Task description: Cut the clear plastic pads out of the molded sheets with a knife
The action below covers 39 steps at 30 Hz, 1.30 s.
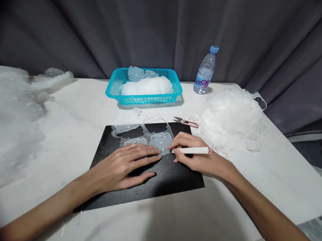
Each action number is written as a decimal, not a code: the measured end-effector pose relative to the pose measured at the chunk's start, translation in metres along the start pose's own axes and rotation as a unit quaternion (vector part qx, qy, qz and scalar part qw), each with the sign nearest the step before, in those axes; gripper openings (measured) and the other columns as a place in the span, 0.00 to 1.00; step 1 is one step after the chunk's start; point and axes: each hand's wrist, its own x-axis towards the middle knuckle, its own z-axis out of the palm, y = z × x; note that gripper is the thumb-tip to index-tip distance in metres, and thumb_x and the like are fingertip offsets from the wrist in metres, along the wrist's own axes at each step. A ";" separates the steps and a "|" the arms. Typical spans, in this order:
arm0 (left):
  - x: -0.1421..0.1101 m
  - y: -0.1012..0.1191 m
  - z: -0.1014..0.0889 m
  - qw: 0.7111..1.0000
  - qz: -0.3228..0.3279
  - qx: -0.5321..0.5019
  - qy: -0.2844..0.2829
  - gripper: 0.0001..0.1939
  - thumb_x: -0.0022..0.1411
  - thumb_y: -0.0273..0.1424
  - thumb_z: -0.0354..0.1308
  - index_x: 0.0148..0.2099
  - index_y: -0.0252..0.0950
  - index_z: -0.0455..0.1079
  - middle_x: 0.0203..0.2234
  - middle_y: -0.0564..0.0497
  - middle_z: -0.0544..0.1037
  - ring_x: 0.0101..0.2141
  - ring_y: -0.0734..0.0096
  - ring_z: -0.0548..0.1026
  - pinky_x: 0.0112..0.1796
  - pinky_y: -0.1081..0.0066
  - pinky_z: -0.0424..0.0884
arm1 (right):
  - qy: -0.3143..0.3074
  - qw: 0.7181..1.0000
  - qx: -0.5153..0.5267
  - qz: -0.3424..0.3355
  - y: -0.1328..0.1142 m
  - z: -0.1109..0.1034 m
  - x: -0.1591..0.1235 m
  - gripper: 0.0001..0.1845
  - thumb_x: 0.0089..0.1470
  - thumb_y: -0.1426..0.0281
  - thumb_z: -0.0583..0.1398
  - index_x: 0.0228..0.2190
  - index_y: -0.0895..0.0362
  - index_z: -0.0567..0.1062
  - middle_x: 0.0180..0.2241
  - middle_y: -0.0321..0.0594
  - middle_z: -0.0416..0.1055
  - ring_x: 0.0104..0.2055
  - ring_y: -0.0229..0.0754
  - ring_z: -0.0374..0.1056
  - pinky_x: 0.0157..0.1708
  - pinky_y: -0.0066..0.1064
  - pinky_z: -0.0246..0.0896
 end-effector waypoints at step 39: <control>-0.005 0.014 0.010 0.993 -0.056 0.099 -0.018 0.23 0.72 0.44 0.57 0.65 0.42 0.71 0.63 0.47 0.74 0.58 0.55 0.76 0.58 0.56 0.72 | -0.053 0.994 -0.011 -0.096 0.006 0.004 -0.002 0.07 0.67 0.70 0.61 0.45 0.54 0.79 0.45 0.40 0.78 0.49 0.41 0.74 0.52 0.34 0.68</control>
